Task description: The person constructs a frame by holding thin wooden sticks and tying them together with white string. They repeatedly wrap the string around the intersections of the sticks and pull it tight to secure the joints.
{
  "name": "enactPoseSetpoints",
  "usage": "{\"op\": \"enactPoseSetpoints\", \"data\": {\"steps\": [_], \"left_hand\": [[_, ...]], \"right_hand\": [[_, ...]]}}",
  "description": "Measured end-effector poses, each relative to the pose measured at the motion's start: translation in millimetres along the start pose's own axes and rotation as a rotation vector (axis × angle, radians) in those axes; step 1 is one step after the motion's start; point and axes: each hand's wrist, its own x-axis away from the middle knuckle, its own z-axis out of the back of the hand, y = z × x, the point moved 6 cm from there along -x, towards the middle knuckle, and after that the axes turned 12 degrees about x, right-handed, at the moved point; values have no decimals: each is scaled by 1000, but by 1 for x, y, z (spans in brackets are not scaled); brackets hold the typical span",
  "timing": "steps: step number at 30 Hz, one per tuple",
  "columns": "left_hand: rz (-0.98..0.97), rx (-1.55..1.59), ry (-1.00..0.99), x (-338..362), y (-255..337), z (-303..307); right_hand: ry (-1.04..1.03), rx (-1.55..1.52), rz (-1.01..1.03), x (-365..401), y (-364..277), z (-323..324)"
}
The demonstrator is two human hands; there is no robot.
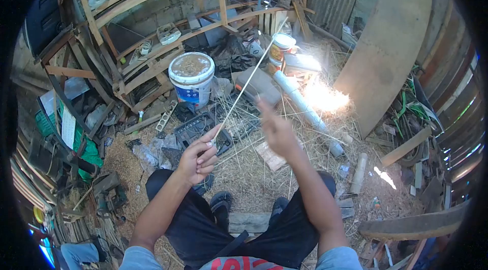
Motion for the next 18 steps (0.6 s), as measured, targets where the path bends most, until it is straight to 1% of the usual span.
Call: {"op": "enactPoseSetpoints", "data": {"steps": [1, 3, 6, 9, 15, 18], "left_hand": [[-8, 10, 17, -1, -1, -2], [-19, 24, 49, -3, -4, -5], [-51, 33, 31, -7, -5, 2], [-42, 14, 5, -8, -6, -4], [1, 33, -12, -8, -8, -10], [-3, 3, 20, -8, -7, -7]], "right_hand": [[91, -56, 353, 11, -20, -17], [-127, 27, 399, 26, -53, -40], [-132, 164, 411, 30, -64, -45], [-102, 278, 386, 27, -58, -40], [-35, 370, 351, 19, -48, -30], [-74, 379, 344, 18, -48, -28]]}}
